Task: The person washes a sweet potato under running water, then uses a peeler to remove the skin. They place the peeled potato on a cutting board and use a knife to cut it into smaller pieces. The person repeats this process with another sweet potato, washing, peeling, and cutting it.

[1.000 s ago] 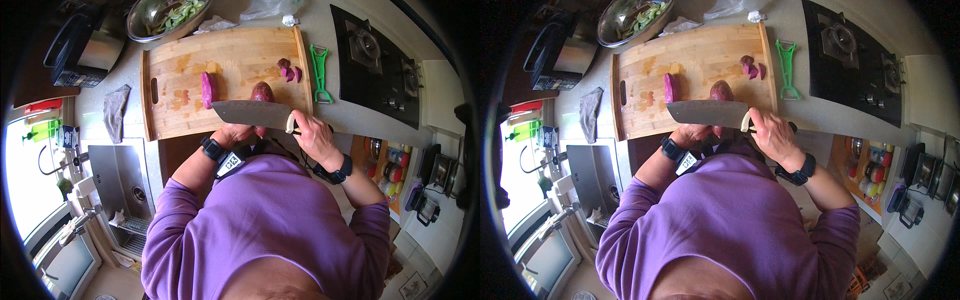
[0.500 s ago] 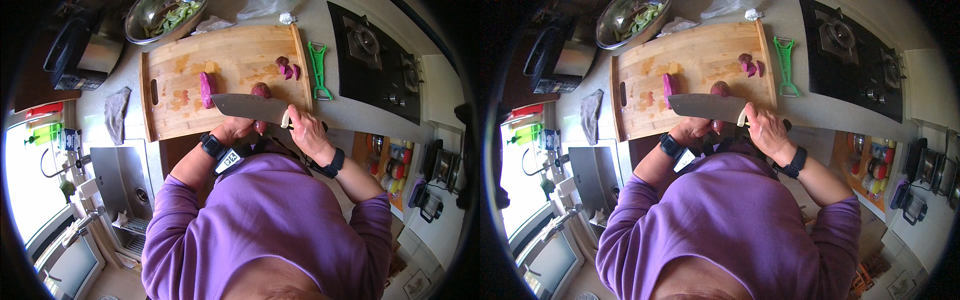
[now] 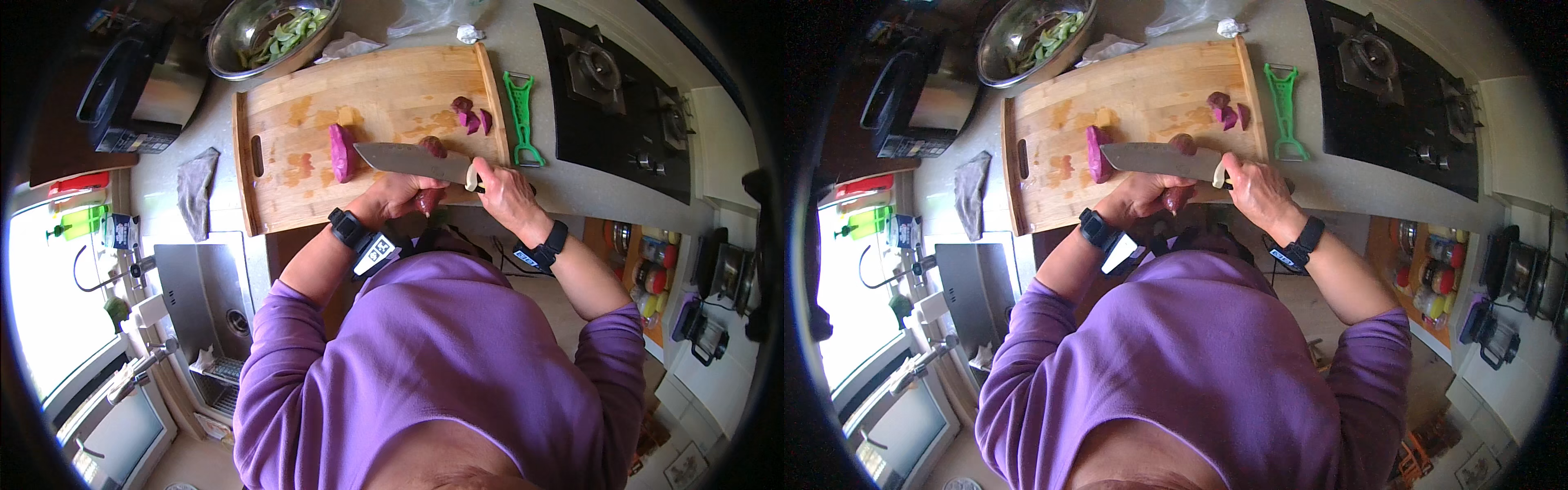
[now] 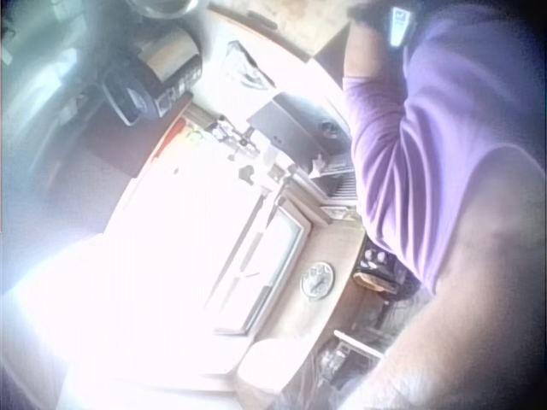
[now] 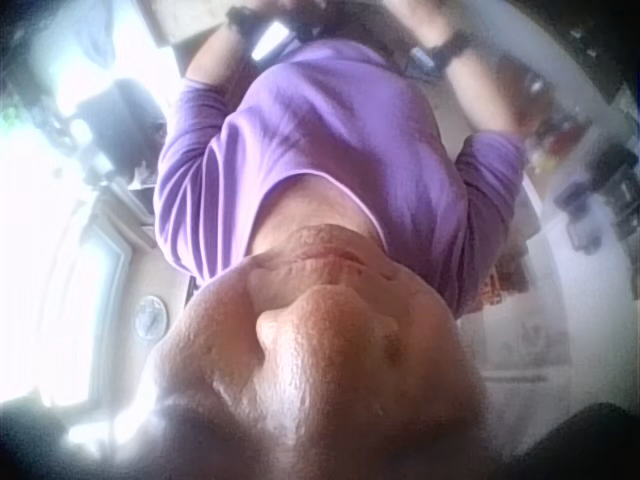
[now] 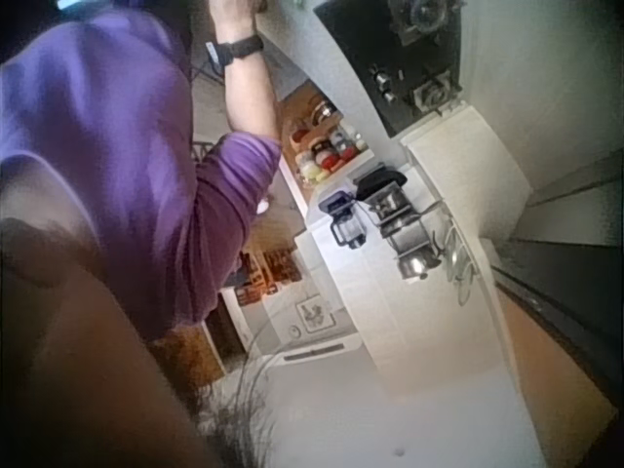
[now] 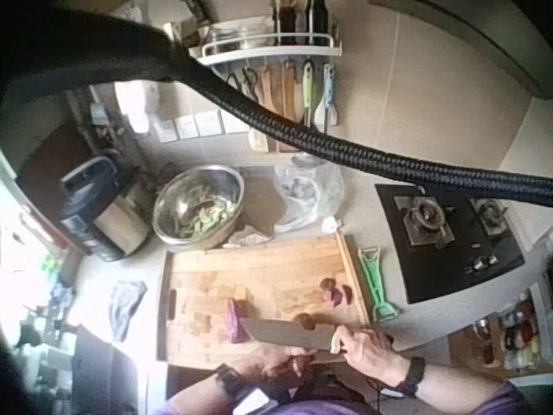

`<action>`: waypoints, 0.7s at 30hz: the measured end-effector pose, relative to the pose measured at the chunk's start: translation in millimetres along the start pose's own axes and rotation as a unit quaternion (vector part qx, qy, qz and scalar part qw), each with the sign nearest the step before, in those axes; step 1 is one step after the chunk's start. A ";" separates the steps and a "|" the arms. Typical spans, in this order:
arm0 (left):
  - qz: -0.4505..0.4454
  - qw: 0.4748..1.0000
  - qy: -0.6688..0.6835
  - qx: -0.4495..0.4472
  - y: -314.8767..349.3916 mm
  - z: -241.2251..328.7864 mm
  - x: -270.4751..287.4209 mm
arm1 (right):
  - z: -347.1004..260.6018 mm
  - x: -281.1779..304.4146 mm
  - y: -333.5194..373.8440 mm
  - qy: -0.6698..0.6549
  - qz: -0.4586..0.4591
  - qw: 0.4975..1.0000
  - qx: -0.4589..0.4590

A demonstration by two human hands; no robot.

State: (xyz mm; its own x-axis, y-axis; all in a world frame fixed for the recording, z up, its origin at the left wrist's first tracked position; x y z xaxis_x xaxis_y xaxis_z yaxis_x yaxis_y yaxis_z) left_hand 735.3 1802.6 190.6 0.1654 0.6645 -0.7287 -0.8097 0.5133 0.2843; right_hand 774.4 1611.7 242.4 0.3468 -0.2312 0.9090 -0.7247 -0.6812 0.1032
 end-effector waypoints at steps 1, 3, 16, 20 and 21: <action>0.020 1.000 -0.008 0.017 -0.8 -1.0 -1.0 | 0.2 -2.1 -0.5 -0.002 0.000 1.000 0.005; 0.051 0.998 -0.022 0.041 -4.6 -3.2 -3.2 | -3.1 -8.7 0.0 0.013 -0.004 0.999 -0.031; 0.013 1.000 -0.001 -0.028 8.5 -5.0 -17.9 | 0.9 23.4 14.1 -0.630 -0.154 0.733 -0.206; -0.004 0.999 0.042 -0.022 8.8 -9.2 -16.4 | -10.2 27.3 26.2 -0.397 -0.036 0.908 -0.125; -0.015 0.998 0.053 -0.018 8.5 -10.2 -15.1 | -12.2 28.2 28.8 -0.386 -0.024 0.915 -0.115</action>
State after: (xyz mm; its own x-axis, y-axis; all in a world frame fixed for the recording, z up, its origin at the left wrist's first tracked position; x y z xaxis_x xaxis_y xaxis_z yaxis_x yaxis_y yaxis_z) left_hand 720.2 1791.4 197.7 0.1310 0.5862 -0.7995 -0.8254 0.5112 0.2396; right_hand 756.0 1594.0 276.0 0.6341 -0.6870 0.3549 -0.7732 -0.5598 0.2979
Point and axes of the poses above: each hand's wrist, its own y-axis away from the middle knuckle, its own x-axis out of the back of the hand, z = x × y, the point moved 1 cm from there along -y, towards the middle knuckle, and after that the axes turned 5 degrees about -z, right-handed, at the moved point
